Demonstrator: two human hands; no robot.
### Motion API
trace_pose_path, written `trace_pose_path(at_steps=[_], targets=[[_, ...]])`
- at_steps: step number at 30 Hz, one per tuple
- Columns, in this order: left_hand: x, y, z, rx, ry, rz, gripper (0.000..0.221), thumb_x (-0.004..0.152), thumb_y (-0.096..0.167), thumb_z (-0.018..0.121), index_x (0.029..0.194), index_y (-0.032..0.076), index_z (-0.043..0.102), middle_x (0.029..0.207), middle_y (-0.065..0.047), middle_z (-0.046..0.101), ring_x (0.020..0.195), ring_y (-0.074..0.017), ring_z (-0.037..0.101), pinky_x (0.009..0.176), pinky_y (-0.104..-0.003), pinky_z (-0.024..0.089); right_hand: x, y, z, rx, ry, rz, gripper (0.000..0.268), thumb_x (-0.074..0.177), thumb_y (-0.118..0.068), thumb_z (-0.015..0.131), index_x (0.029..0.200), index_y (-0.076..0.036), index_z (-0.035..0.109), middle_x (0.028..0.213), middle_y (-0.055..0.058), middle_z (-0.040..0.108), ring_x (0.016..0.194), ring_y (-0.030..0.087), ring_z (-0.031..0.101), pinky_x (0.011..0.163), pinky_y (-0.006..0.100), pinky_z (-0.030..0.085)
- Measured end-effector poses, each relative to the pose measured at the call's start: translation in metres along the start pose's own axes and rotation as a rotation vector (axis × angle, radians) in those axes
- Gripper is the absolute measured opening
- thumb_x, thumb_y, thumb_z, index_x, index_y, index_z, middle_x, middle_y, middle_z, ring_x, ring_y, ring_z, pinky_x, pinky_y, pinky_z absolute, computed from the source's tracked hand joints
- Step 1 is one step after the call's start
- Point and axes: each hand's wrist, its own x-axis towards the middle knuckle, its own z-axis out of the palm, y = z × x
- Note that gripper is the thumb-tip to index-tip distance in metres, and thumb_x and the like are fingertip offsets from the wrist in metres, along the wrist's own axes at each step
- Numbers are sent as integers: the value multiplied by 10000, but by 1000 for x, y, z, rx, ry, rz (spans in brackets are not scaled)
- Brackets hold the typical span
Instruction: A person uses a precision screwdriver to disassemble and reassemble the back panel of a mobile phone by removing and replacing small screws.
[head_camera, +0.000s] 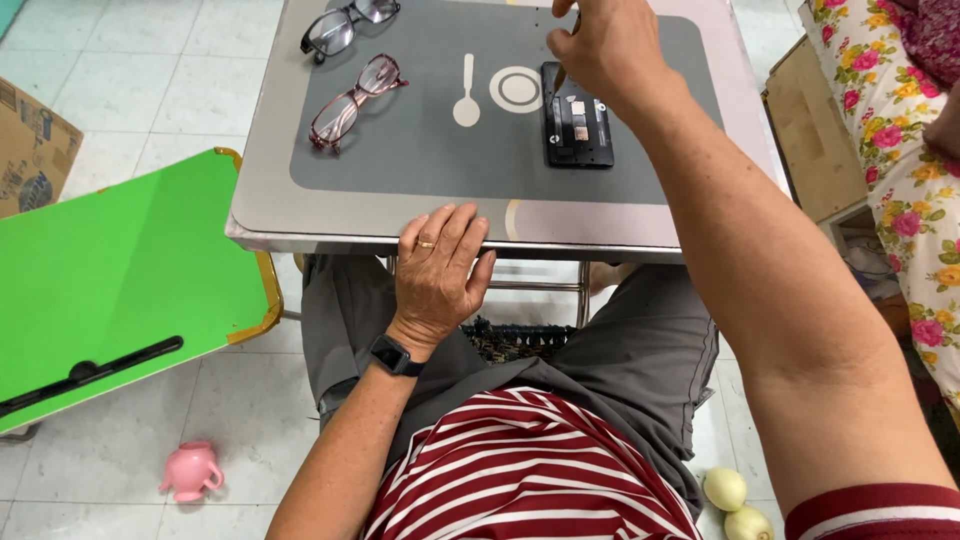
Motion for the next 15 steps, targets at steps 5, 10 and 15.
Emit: trace_pose_path(at_steps=[5, 10, 15], targets=[[0, 0, 0, -5, 3, 7, 321, 1107, 287, 615, 1303, 62, 733, 1366, -126, 727, 1269, -324, 676, 1108, -493, 470, -9, -23, -34, 122, -189, 19, 400, 919, 11, 660, 1304, -99, 653, 927, 137, 749, 877, 297, 733, 739, 498, 516], [26, 8, -10, -73, -35, -105, 310, 1055, 339, 695, 1217, 80, 750, 1309, -98, 725, 1218, -305, 661, 1032, -482, 458, 9, -5, -15, -11, -264, 115, 365, 965, -163, 704, 1328, -190, 734, 979, 91, 795, 971, 319, 699, 799, 502, 518], [84, -10, -5, -239, -557, -404, 427, 1006, 425, 666, 1272, 113, 788, 1306, -112, 769, 1089, -380, 676, 936, -552, 511, 10, -18, -16, 10, -184, -31, 344, 954, -163, 659, 1282, -97, 738, 894, 111, 789, 883, 350, 711, 737, 536, 529]])
